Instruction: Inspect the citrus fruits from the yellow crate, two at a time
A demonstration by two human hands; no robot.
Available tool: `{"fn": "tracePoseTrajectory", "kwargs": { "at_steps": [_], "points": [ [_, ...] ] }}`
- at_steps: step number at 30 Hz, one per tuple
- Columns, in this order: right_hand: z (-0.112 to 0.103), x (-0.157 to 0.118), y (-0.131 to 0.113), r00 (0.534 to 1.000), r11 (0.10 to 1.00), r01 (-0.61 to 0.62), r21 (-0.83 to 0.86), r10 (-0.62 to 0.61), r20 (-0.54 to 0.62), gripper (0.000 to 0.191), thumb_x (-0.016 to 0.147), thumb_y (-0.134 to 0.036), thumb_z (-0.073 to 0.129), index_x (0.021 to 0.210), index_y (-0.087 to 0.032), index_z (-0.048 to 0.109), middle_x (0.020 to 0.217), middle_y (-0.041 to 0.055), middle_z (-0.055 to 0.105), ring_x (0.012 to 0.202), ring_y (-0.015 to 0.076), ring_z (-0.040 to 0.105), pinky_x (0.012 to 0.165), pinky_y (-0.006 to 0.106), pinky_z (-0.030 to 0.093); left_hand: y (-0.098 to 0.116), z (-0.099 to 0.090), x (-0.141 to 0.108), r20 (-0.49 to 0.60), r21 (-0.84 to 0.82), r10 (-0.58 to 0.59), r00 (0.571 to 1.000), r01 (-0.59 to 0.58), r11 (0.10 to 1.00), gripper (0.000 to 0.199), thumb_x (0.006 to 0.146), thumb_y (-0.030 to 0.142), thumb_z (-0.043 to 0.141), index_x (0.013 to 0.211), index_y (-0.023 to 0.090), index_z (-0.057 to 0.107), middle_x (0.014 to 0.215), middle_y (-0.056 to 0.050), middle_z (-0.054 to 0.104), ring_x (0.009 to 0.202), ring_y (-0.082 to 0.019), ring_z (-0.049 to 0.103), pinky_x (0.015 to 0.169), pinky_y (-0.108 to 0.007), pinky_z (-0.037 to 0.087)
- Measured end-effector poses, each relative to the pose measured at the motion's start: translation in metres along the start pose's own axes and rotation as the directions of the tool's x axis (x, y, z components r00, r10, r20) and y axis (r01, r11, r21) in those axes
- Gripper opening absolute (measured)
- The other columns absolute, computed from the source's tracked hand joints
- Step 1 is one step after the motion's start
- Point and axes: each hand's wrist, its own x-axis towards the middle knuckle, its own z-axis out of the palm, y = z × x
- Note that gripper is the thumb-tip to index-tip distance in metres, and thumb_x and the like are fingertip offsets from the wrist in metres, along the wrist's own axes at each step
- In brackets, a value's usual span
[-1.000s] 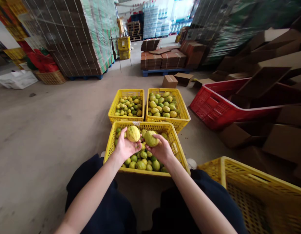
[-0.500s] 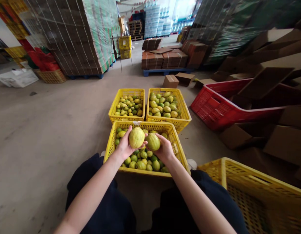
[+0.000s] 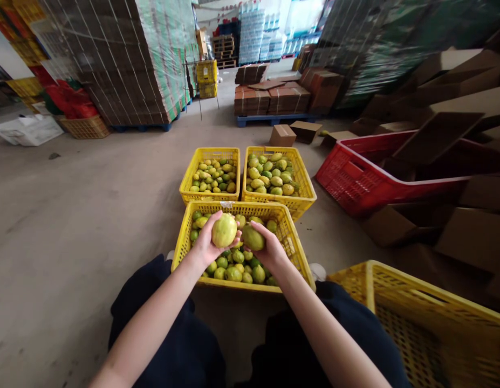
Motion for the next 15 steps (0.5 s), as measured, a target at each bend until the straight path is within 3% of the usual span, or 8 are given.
{"fn": "tracePoseTrajectory", "kwargs": {
  "at_steps": [4, 9, 15],
  "points": [
    [-0.0003, 0.0007, -0.0013, 0.994, 0.996, -0.091, 0.023, 0.092, -0.061, 0.012, 0.072, -0.027, 0.058, 0.072, -0.016, 0.056, 0.057, 0.0006, 0.062, 0.044, 0.0145, 0.057, 0.031, 0.021, 0.035, 0.0008, 0.0005, 0.0018, -0.006, -0.009, -0.015, 1.000, 0.015, 1.000, 0.033, 0.082, 0.038, 0.045, 0.081, 0.011, 0.063, 0.073, -0.010, 0.066, 0.062, -0.017, 0.064, 0.057, -0.027, 0.054],
    [-0.0014, 0.0014, -0.0024, 0.979, 0.980, -0.195, 0.035, 0.197, -0.056, 0.019, 0.076, -0.030, 0.051, 0.073, -0.014, 0.060, 0.058, 0.0044, 0.065, 0.042, 0.0151, 0.057, 0.032, 0.023, 0.039, 0.0007, -0.0009, 0.0033, 0.030, 0.012, -0.025, 0.999, 0.025, 1.000, 0.030, 0.080, 0.037, 0.046, 0.082, 0.013, 0.063, 0.073, -0.009, 0.066, 0.061, -0.017, 0.064, 0.053, -0.026, 0.053],
    [0.0008, -0.0024, -0.0056, 0.991, 0.990, -0.127, 0.057, 0.129, -0.039, 0.021, 0.077, -0.029, 0.050, 0.081, -0.015, 0.065, 0.065, 0.0051, 0.068, 0.049, 0.0157, 0.061, 0.039, 0.024, 0.045, -0.0011, -0.0039, 0.0043, 0.070, 0.043, 0.040, 0.997, -0.043, 0.998, 0.025, 0.079, 0.035, 0.050, 0.095, 0.019, 0.062, 0.082, -0.005, 0.067, 0.062, -0.018, 0.065, 0.048, -0.027, 0.052]
  ]
}}
